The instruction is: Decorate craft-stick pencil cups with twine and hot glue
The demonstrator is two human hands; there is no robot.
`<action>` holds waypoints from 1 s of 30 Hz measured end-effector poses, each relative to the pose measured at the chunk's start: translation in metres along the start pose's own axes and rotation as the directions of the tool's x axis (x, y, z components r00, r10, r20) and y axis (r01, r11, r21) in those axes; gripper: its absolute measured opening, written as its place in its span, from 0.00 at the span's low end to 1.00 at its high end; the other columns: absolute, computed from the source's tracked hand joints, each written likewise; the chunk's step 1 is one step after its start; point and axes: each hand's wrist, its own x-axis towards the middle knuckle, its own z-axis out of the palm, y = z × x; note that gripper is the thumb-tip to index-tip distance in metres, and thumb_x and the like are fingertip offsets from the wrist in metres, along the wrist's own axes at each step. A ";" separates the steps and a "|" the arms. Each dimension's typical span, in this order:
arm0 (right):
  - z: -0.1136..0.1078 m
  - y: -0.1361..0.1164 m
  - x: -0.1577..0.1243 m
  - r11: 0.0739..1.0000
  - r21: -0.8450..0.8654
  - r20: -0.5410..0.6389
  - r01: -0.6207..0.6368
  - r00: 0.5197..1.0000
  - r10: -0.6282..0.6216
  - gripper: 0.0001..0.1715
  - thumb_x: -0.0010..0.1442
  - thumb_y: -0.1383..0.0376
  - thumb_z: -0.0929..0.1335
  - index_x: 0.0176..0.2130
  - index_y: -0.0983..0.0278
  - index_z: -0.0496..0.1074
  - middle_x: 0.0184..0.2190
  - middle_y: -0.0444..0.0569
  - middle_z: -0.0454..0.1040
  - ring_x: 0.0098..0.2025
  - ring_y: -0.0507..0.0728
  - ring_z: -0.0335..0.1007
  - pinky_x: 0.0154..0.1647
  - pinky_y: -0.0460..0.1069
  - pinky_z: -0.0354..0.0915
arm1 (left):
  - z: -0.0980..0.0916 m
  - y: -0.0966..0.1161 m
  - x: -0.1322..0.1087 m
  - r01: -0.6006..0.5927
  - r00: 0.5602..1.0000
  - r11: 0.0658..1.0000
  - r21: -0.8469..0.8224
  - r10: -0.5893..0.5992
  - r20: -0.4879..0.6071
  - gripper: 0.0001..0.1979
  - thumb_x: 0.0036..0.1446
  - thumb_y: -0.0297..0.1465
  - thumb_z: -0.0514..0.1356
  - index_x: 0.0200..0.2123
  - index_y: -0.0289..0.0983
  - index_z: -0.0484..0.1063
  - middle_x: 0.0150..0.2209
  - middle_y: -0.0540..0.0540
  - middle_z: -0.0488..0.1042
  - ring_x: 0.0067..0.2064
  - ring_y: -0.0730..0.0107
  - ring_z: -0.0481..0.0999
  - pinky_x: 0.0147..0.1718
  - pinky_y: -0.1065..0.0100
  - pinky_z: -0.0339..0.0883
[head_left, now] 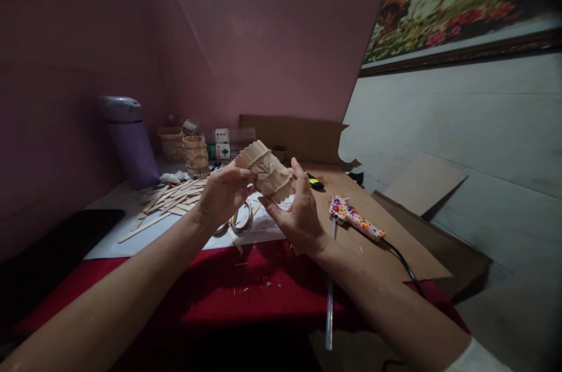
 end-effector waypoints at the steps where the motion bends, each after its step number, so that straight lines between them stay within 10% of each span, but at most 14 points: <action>1: 0.000 0.000 0.000 1.000 -0.022 -0.017 0.017 1.000 -0.017 0.55 0.60 0.49 0.71 0.71 0.64 0.41 0.57 0.64 0.68 0.57 0.69 0.68 0.55 0.67 0.70 | -0.001 -0.001 0.000 0.010 1.000 1.000 0.008 -0.010 -0.006 0.10 0.45 0.26 0.63 0.35 0.36 0.77 0.31 0.47 0.78 0.35 0.65 0.76 0.41 0.62 0.71; 9: -0.003 -0.006 0.002 0.980 -0.148 -0.016 0.131 0.991 -0.135 0.55 0.60 0.49 0.71 0.72 0.59 0.39 0.59 0.64 0.64 0.59 0.71 0.64 0.57 0.69 0.67 | -0.001 -0.004 0.002 -0.005 1.000 1.000 0.018 0.005 -0.031 0.10 0.51 0.29 0.67 0.39 0.35 0.78 0.37 0.43 0.80 0.38 0.63 0.78 0.43 0.62 0.72; 20: -0.003 -0.007 0.001 0.940 0.231 0.191 -0.253 0.959 0.211 0.57 0.57 0.41 0.69 0.70 0.67 0.46 0.61 0.68 0.67 0.62 0.71 0.66 0.59 0.68 0.65 | -0.003 0.006 0.003 -0.004 0.997 1.000 0.014 0.002 0.079 0.10 0.45 0.25 0.62 0.34 0.33 0.79 0.30 0.44 0.80 0.41 0.55 0.80 0.46 0.56 0.73; 30: -0.001 -0.007 0.002 0.902 0.277 0.120 -0.331 0.943 0.310 0.58 0.55 0.41 0.71 0.69 0.67 0.49 0.60 0.69 0.67 0.61 0.72 0.66 0.59 0.69 0.65 | -0.001 -0.003 -0.001 0.016 0.994 0.996 0.088 -0.025 0.109 0.22 0.47 0.25 0.67 0.48 0.36 0.76 0.42 0.44 0.81 0.43 0.62 0.79 0.43 0.65 0.69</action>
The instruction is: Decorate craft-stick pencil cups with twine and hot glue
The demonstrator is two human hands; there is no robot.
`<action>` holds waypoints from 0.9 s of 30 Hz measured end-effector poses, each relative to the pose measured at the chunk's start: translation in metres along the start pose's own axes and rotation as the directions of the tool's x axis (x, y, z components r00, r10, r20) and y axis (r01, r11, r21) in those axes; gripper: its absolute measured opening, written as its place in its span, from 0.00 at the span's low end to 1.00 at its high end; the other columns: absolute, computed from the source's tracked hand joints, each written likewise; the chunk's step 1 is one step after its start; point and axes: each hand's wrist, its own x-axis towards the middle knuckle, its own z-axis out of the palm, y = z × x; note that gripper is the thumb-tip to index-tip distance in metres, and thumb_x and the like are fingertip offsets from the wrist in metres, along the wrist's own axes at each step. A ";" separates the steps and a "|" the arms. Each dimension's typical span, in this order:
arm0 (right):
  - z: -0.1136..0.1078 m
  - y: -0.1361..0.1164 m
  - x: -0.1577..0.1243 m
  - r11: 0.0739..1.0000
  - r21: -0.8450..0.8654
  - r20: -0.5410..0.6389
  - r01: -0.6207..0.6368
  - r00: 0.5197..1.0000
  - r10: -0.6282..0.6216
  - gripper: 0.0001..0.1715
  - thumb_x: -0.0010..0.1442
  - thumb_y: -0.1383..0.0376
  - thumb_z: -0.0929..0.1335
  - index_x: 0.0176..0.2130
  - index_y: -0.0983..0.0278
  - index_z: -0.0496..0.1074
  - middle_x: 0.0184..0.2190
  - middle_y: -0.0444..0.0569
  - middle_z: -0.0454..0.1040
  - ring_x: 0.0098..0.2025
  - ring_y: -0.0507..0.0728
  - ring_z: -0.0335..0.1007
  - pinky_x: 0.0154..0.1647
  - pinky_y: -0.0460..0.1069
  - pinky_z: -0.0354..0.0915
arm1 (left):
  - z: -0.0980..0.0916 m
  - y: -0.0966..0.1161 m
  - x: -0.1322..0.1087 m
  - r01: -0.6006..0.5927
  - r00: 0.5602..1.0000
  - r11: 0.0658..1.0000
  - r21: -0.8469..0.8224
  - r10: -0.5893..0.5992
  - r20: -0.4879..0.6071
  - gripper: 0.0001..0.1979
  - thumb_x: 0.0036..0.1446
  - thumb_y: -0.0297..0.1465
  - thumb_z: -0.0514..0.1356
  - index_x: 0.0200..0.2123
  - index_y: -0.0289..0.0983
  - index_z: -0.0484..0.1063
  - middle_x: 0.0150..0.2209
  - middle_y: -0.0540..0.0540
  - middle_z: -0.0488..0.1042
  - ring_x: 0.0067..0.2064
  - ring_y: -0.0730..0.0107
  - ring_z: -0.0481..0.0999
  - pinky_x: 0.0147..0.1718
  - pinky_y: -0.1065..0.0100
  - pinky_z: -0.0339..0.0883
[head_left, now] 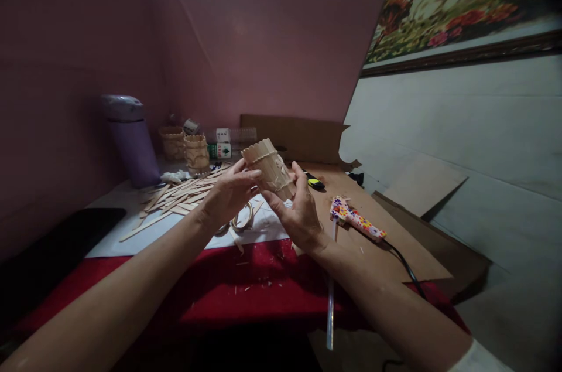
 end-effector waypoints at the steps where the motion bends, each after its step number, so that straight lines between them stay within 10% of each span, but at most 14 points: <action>1: 0.000 0.000 0.000 1.000 -0.005 0.001 -0.003 1.000 0.003 0.58 0.55 0.41 0.71 0.69 0.67 0.49 0.60 0.69 0.67 0.61 0.72 0.66 0.59 0.68 0.65 | 0.000 -0.001 0.000 0.000 1.000 1.000 0.012 0.000 -0.001 0.22 0.47 0.25 0.67 0.49 0.35 0.75 0.43 0.44 0.81 0.44 0.62 0.79 0.44 0.64 0.69; 12: 0.000 0.005 0.000 0.991 -0.068 0.015 0.113 0.994 -0.112 0.64 0.48 0.34 0.71 0.68 0.65 0.50 0.57 0.67 0.68 0.57 0.71 0.68 0.53 0.67 0.69 | -0.002 0.001 0.002 0.010 0.994 0.997 -0.071 -0.018 -0.109 0.22 0.42 0.21 0.63 0.45 0.35 0.73 0.30 0.50 0.78 0.32 0.68 0.79 0.41 0.66 0.73; 19: -0.004 0.003 0.001 0.989 0.016 -0.086 0.149 0.985 -0.147 0.48 0.61 0.34 0.59 0.63 0.64 0.59 0.50 0.60 0.71 0.49 0.64 0.70 0.48 0.62 0.70 | -0.009 0.013 0.006 0.087 0.992 0.963 -0.254 -0.108 -0.072 0.32 0.39 0.27 0.55 0.52 0.31 0.70 0.40 0.38 0.81 0.49 0.48 0.80 0.53 0.44 0.69; 27: -0.006 0.008 0.006 0.987 0.103 -0.189 0.124 0.977 -0.103 0.36 0.66 0.39 0.55 0.56 0.62 0.66 0.48 0.58 0.73 0.48 0.62 0.71 0.49 0.61 0.68 | -0.014 0.013 0.006 0.103 0.990 0.967 -0.234 -0.122 -0.069 0.36 0.38 0.28 0.55 0.55 0.30 0.69 0.45 0.35 0.80 0.52 0.43 0.77 0.55 0.41 0.67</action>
